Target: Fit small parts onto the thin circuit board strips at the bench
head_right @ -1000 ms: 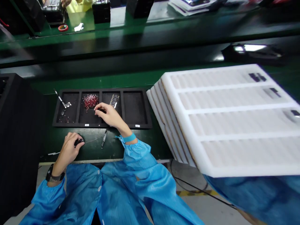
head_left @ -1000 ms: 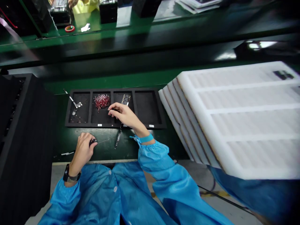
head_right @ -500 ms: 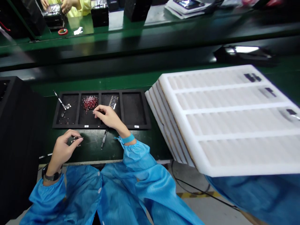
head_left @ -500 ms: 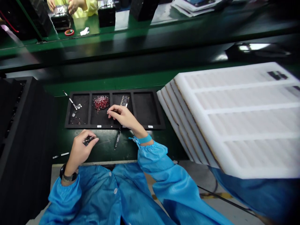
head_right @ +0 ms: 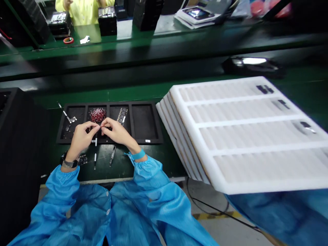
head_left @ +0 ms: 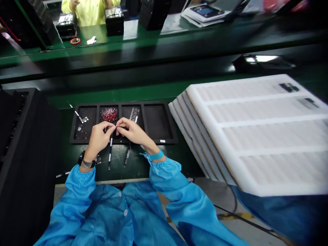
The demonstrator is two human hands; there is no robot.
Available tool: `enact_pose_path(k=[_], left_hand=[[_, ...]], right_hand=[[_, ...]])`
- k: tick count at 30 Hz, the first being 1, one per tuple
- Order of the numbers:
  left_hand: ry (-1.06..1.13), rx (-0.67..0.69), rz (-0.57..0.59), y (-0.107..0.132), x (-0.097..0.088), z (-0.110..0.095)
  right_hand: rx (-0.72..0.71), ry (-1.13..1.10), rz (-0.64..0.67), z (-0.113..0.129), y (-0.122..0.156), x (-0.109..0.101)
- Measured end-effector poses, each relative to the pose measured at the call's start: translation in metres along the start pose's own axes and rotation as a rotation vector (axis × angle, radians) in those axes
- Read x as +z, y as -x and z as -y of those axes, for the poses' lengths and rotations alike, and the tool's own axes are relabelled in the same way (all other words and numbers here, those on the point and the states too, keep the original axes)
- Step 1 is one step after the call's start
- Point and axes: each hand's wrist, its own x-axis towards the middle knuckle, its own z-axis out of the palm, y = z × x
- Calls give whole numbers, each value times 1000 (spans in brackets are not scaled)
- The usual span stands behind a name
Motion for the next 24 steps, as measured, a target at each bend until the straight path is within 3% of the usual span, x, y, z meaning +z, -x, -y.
enact_pose_path(k=[12,24], left_hand=[[255,-250,79,-6,1,21],[276,-218,160,-2,-2,18]], right_hand=[[-97,109,20,-2,2,0],[151,-144,32,2,1,3]])
